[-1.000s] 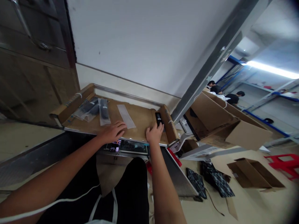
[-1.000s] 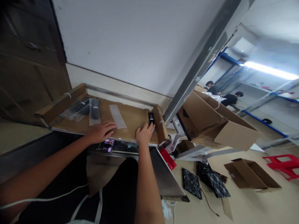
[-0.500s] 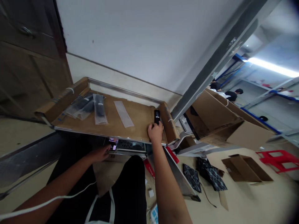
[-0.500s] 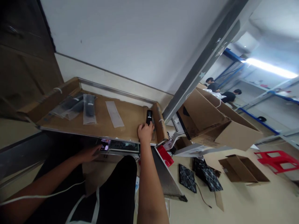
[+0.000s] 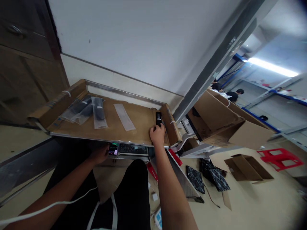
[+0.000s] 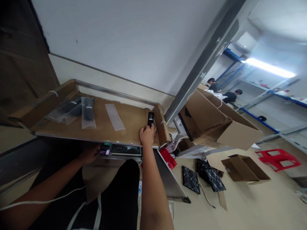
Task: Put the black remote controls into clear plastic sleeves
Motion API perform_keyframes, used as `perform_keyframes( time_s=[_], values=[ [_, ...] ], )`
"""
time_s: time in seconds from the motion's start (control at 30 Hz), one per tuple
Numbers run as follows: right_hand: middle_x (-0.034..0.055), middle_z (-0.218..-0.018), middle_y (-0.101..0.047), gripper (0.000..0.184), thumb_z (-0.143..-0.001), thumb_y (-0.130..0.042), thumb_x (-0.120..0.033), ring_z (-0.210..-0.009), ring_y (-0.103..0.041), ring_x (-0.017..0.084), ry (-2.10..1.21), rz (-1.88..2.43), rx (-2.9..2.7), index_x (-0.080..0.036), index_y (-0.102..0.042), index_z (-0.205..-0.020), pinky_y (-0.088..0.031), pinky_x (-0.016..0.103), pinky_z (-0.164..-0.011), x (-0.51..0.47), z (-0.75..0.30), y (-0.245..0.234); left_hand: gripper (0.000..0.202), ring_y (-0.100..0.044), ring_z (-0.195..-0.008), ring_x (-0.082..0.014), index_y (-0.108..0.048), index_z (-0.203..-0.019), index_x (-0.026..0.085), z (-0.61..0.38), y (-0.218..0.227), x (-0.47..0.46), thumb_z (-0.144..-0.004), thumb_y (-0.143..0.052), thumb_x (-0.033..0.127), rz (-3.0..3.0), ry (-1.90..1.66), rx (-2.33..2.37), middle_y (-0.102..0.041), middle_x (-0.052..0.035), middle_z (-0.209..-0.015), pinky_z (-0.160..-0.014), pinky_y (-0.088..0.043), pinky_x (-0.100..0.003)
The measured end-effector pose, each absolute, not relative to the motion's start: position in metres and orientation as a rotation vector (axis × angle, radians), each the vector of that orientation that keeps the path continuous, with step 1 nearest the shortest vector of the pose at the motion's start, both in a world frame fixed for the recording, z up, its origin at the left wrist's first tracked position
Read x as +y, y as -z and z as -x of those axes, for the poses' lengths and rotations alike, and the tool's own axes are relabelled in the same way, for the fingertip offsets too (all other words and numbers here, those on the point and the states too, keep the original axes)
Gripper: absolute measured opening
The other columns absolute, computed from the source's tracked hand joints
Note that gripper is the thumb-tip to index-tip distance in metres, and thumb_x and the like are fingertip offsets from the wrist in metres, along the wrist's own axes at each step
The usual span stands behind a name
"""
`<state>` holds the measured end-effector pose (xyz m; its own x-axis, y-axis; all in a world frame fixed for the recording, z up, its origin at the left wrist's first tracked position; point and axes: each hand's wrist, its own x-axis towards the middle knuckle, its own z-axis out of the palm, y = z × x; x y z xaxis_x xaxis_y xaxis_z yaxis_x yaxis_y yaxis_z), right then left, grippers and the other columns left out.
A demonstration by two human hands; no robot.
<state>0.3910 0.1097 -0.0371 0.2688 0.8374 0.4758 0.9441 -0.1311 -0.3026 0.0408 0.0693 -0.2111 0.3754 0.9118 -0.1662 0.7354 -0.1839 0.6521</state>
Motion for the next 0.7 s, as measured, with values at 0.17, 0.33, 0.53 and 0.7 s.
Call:
perform_keyframes(
  time_s=[0.17, 0.33, 0.53, 0.7],
  values=[
    [0.0301, -0.147, -0.046, 0.036, -0.094, -0.054, -0.028, -0.136, -0.045, 0.038, 0.222, 2.021, -1.581, -0.006, -0.071, -0.118, -0.035, 0.052, -0.115, 0.113, -0.390, 0.039, 0.018, -0.068, -0.102, -0.0292, -0.055, -0.102, 0.020, -0.042, 0.212, 0.064, -0.085, -0.051, 0.021, -2.017, -0.298, 1.433, -0.069, -0.0121, -0.104, -0.092, -0.048, -0.038],
    [0.0269, -0.147, -0.048, 0.035, -0.096, -0.046, -0.019, -0.137, -0.047, 0.033, 0.183, 1.972, -1.603, -0.008, -0.075, -0.115, -0.036, 0.049, -0.116, 0.117, -0.393, 0.040, 0.016, -0.068, -0.090, -0.0265, -0.054, -0.100, 0.019, -0.044, 0.216, 0.063, -0.085, -0.049, 0.018, -2.000, -0.285, 1.419, -0.069, -0.0096, -0.093, -0.083, -0.047, -0.035],
    [0.0203, -0.129, -0.061, 0.025, -0.085, -0.054, -0.015, -0.126, -0.056, 0.028, 0.097, 1.871, -1.600, -0.013, -0.079, -0.091, -0.042, 0.037, -0.112, 0.113, -0.397, 0.036, 0.022, -0.067, -0.089, -0.0250, -0.056, -0.104, 0.021, -0.047, 0.216, 0.063, -0.083, -0.052, 0.017, -1.964, -0.306, 1.407, -0.069, -0.0065, -0.093, -0.082, -0.047, -0.033],
    [0.0142, -0.109, -0.060, 0.013, -0.075, -0.062, -0.017, -0.108, -0.059, 0.027, 0.148, 1.823, -1.545, -0.015, -0.071, -0.085, -0.047, 0.035, -0.102, 0.106, -0.395, 0.031, 0.017, -0.065, -0.103, -0.0290, -0.058, -0.095, 0.021, -0.048, 0.217, 0.065, -0.079, -0.054, 0.016, -1.946, -0.354, 1.394, -0.069, -0.0094, -0.103, -0.093, -0.046, -0.039]
  ],
)
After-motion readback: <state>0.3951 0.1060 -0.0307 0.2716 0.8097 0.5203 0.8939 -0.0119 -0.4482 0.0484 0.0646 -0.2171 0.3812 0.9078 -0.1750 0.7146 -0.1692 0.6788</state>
